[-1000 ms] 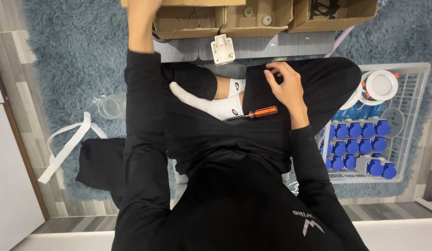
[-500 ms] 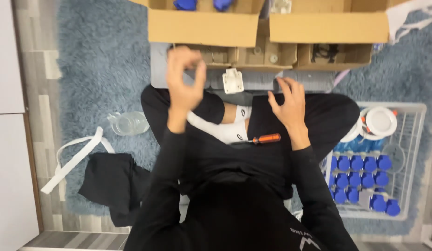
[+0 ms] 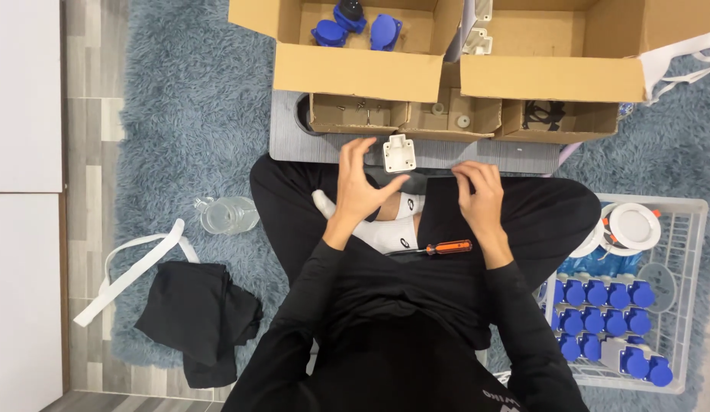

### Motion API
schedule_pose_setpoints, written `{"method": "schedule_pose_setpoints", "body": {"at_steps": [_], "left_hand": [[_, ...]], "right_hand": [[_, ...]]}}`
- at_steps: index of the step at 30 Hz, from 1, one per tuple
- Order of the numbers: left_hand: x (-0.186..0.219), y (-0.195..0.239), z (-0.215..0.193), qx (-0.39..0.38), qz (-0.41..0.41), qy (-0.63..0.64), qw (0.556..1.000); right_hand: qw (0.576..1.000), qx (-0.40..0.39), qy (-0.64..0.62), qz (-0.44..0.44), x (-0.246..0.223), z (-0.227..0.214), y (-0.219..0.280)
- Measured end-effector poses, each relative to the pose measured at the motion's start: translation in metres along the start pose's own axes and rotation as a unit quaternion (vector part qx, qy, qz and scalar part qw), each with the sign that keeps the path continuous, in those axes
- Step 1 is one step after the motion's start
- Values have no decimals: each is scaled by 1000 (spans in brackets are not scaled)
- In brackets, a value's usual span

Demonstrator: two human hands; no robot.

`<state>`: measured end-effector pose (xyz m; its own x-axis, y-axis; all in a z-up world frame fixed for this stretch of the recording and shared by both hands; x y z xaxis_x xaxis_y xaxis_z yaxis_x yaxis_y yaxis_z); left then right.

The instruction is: Assembling small electrical components using a screwdriver while sitting on the floor.

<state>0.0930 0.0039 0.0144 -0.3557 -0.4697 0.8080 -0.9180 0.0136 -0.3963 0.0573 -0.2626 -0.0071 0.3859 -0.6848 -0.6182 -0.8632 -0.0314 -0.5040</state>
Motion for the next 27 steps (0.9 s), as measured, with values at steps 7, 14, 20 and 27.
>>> {"method": "schedule_pose_setpoints", "body": {"at_steps": [7, 14, 20, 27], "left_hand": [[-19, 4, 30, -23, -13, 13, 1000], [-23, 7, 40, -48, -53, 46, 996], [-40, 12, 49, -52, -64, 39, 996], [-42, 8, 46, -59, -66, 48, 995]], "right_hand": [[992, -4, -111, 66, -24, 17, -22], [987, -26, -155, 45, -38, 34, -42], [987, -49, -151, 6, -40, 46, -53], [989, -76, -119, -39, -54, 56, -69]]}}
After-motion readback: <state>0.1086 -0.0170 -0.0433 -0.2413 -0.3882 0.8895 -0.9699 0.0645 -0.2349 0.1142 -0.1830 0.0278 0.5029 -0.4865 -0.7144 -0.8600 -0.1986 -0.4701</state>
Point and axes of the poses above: each hand's wrist, its own y-axis away from the middle knuckle, its own z-axis out of the palm, x = y × z, the point moved 2 cm from there along -y, towards the middle knuckle, and after that the axes turned 3 degrees about -y, right-handed, at the moved point
